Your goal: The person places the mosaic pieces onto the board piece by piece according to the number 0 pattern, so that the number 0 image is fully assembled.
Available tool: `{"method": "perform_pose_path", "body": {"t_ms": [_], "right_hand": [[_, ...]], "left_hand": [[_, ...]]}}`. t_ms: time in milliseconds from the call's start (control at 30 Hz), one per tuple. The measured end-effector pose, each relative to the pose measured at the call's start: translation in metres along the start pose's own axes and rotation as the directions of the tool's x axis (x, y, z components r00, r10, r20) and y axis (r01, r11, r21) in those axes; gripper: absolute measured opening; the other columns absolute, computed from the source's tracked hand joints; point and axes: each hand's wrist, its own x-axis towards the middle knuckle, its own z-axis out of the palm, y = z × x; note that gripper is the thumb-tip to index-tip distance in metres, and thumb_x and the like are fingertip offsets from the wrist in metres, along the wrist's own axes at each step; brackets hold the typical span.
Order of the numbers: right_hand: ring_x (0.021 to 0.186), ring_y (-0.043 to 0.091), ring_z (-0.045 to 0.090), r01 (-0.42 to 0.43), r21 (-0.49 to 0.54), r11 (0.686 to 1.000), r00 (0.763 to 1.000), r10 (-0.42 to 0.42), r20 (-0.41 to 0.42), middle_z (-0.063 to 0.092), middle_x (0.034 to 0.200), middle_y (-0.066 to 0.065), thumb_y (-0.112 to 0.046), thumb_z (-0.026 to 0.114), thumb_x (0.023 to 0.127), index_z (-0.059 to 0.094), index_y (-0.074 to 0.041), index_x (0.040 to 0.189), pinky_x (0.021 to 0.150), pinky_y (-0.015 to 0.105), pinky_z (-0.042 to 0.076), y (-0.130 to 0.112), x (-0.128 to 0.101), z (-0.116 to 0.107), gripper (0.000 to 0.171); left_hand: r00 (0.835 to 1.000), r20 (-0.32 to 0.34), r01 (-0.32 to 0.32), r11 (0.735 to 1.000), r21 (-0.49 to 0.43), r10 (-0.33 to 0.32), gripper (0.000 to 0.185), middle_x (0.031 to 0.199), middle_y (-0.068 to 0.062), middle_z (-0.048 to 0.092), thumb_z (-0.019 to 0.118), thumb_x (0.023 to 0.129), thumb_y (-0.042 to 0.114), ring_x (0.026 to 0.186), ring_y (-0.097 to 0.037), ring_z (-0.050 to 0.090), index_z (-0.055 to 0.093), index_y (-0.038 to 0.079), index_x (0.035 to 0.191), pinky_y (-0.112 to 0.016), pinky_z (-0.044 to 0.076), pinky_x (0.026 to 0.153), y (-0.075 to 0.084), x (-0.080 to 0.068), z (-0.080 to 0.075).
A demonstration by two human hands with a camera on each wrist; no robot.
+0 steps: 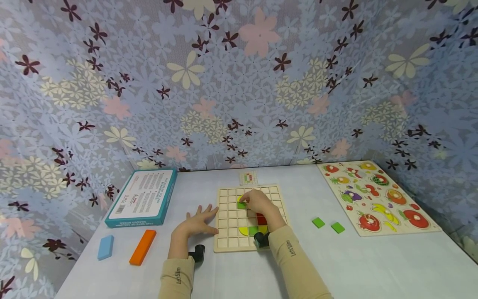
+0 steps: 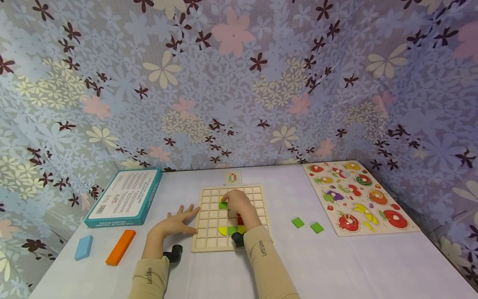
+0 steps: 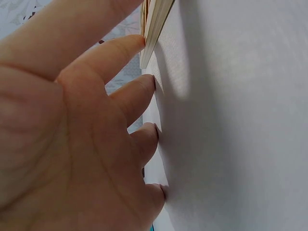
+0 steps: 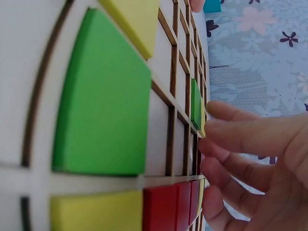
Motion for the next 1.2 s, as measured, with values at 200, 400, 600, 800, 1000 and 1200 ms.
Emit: {"method": "perform_pose_path", "body": {"t_ms": [200, 400, 600, 800, 1000, 1200], "right_hand": [[0.097, 0.027, 0.059, 0.043, 0.076, 0.996, 0.998, -0.04, -0.042, 0.064, 0.102, 0.01, 0.002, 0.06, 0.083, 0.069, -0.009, 0.102, 0.079, 0.038, 0.051, 0.011, -0.005, 0.002, 0.023], [0.088, 0.026, 0.059, 0.055, 0.111, 0.992, 0.993, -0.043, -0.11, 0.064, 0.094, 0.01, 0.003, 0.062, 0.081, 0.068, -0.005, 0.099, 0.074, 0.038, 0.051, 0.025, -0.017, -0.007, 0.021], [0.082, 0.021, 0.057, 0.016, 0.134, 0.991, 0.991, 0.002, -0.132, 0.063, 0.093, 0.009, 0.002, 0.059, 0.083, 0.068, -0.004, 0.098, 0.071, 0.034, 0.051, 0.041, -0.03, -0.019, 0.018], [0.085, 0.024, 0.056, -0.012, 0.195, 0.981, 0.99, 0.039, -0.135, 0.061, 0.096, 0.013, 0.0, 0.059, 0.085, 0.066, -0.002, 0.099, 0.069, 0.035, 0.051, 0.059, -0.048, -0.028, 0.016], [0.087, 0.024, 0.056, -0.044, 0.215, 0.976, 0.985, 0.078, -0.153, 0.06, 0.097, 0.012, 0.002, 0.06, 0.083, 0.066, -0.003, 0.1, 0.068, 0.034, 0.05, 0.071, -0.058, -0.035, 0.018], [0.085, 0.025, 0.058, -0.033, 0.217, 0.976, 0.981, 0.072, -0.178, 0.061, 0.094, 0.013, 0.004, 0.061, 0.08, 0.065, 0.0, 0.097, 0.068, 0.034, 0.051, 0.08, -0.064, -0.037, 0.018]], "left_hand": [[1.0, 0.007, 0.01, 1.0, -0.01, -0.01, 0.081, 0.152, -0.014, 0.019, 0.076, 0.072, 0.026, 0.14, -0.04, -0.003, 0.037, 0.013, 0.142, -0.063, -0.014, 0.104, 0.0, 0.001, 0.001], [1.0, 0.002, 0.013, 1.0, -0.003, -0.013, 0.081, 0.152, -0.014, 0.019, 0.075, 0.072, 0.025, 0.14, -0.039, -0.003, 0.037, 0.013, 0.142, -0.064, -0.013, 0.105, 0.0, 0.001, 0.002], [1.0, -0.001, 0.015, 1.0, -0.006, -0.015, 0.081, 0.152, -0.014, 0.019, 0.075, 0.073, 0.025, 0.14, -0.039, -0.003, 0.036, 0.013, 0.143, -0.063, -0.013, 0.105, 0.001, 0.0, 0.001], [1.0, 0.003, 0.01, 1.0, -0.002, -0.01, 0.081, 0.152, -0.015, 0.018, 0.075, 0.073, 0.025, 0.14, -0.039, -0.004, 0.036, 0.013, 0.143, -0.063, -0.014, 0.104, 0.0, 0.001, 0.0], [1.0, 0.001, 0.008, 1.0, 0.0, -0.008, 0.081, 0.152, -0.015, 0.018, 0.075, 0.073, 0.026, 0.14, -0.039, -0.004, 0.035, 0.013, 0.143, -0.063, -0.014, 0.104, 0.0, 0.0, -0.001], [1.0, 0.003, 0.007, 1.0, 0.005, -0.007, 0.082, 0.152, -0.014, 0.018, 0.075, 0.073, 0.027, 0.14, -0.039, -0.005, 0.035, 0.013, 0.143, -0.063, -0.014, 0.105, 0.0, 0.001, -0.001]]}}
